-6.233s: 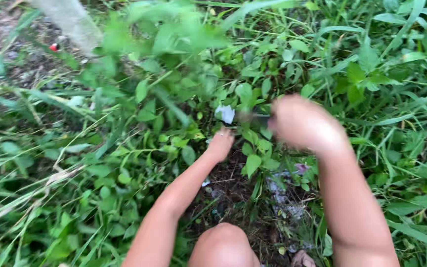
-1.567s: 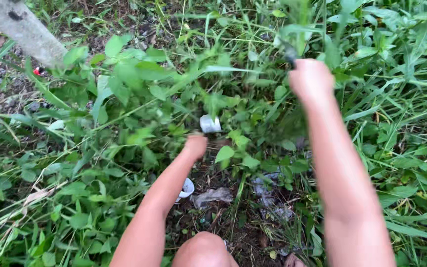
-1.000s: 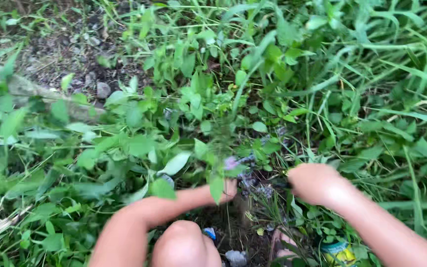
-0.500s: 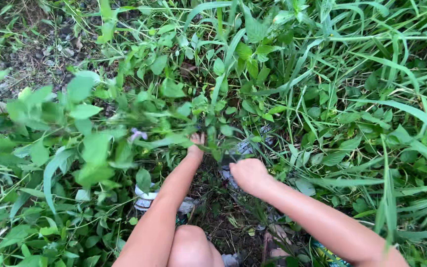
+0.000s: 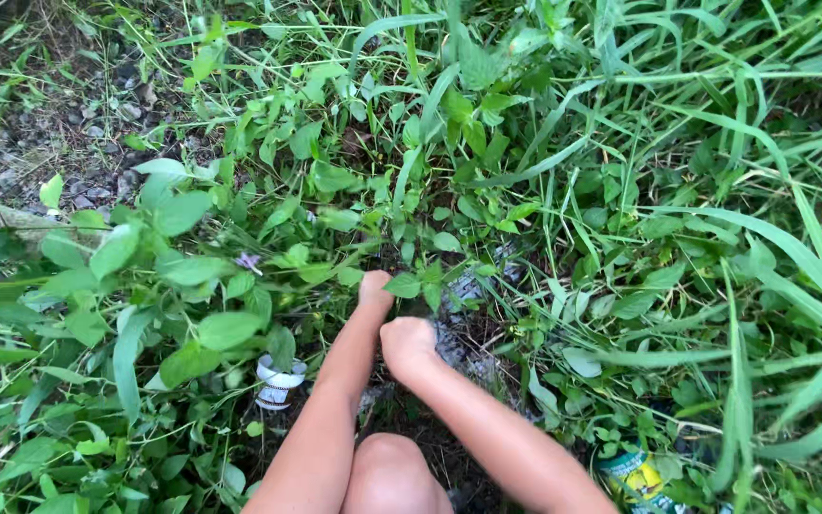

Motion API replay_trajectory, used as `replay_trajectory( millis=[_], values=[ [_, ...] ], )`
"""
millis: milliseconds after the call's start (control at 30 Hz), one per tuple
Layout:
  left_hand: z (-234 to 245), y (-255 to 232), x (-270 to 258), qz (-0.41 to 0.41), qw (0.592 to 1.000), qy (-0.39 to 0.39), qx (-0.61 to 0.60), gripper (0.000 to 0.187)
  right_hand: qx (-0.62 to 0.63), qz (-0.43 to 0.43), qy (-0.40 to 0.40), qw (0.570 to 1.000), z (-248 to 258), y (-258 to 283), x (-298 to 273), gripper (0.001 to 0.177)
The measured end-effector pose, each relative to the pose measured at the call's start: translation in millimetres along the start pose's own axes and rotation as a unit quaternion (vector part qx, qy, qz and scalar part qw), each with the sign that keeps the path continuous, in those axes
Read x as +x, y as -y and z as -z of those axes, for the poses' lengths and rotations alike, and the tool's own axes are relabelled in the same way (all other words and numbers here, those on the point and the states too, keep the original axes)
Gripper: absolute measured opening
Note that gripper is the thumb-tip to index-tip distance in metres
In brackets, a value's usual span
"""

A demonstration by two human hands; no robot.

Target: The person clears overgrown weeds and small plants from the base of a tree and along a concrete wall by hand and using a knife to cut through stems.

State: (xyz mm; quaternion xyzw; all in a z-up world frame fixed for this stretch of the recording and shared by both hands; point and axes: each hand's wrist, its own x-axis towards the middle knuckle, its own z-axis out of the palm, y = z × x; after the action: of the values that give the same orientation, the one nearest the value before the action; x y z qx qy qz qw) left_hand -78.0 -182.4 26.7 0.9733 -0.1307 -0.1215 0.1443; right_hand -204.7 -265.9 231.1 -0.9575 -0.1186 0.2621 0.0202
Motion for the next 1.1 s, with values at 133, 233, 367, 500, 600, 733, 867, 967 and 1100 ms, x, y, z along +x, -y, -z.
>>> replay_trajectory(
  millis=[133, 233, 367, 500, 600, 733, 867, 967, 1100],
  values=[
    [12, 3, -11, 0.030, 0.989, -0.047, -0.136, 0.028, -0.010, 0.000, 0.009, 1.000, 11, -37, 2, 0.020],
    [15, 3, -21, 0.075, 0.987, -0.027, -0.138, 0.025, -0.048, 0.045, -0.023, 0.998, 5, -78, -18, 0.018],
    [12, 0, -32, 0.066, 0.995, 0.031, -0.066, 0.022, -0.065, 0.135, -0.141, 0.979, -9, -126, -53, 0.019],
    [12, 11, -62, 0.025, 0.996, 0.071, 0.037, 0.018, -0.068, 0.181, -0.142, 0.971, -4, -160, -73, 0.034],
    [22, 18, -88, 0.026, 0.999, 0.036, 0.020, 0.018, -0.082, 0.154, -0.083, 0.981, 1, -163, -86, 0.031],
    [58, 39, -158, 0.048, 0.997, 0.063, 0.010, 0.020, -0.114, 0.152, -0.060, 0.980, 16, -142, -102, 0.043],
    [120, 95, -213, 0.057, 0.984, 0.057, 0.157, 0.018, -0.125, 0.142, -0.039, 0.981, 66, -126, -102, 0.026],
    [189, 156, -259, 0.136, 0.967, 0.058, 0.207, 0.013, -0.074, 0.159, -0.053, 0.983, 105, -113, -94, 0.035],
    [222, 188, -310, 0.137, 0.974, 0.090, 0.157, 0.016, -0.063, 0.186, -0.068, 0.978, 134, -99, -69, 0.033]
  ],
)
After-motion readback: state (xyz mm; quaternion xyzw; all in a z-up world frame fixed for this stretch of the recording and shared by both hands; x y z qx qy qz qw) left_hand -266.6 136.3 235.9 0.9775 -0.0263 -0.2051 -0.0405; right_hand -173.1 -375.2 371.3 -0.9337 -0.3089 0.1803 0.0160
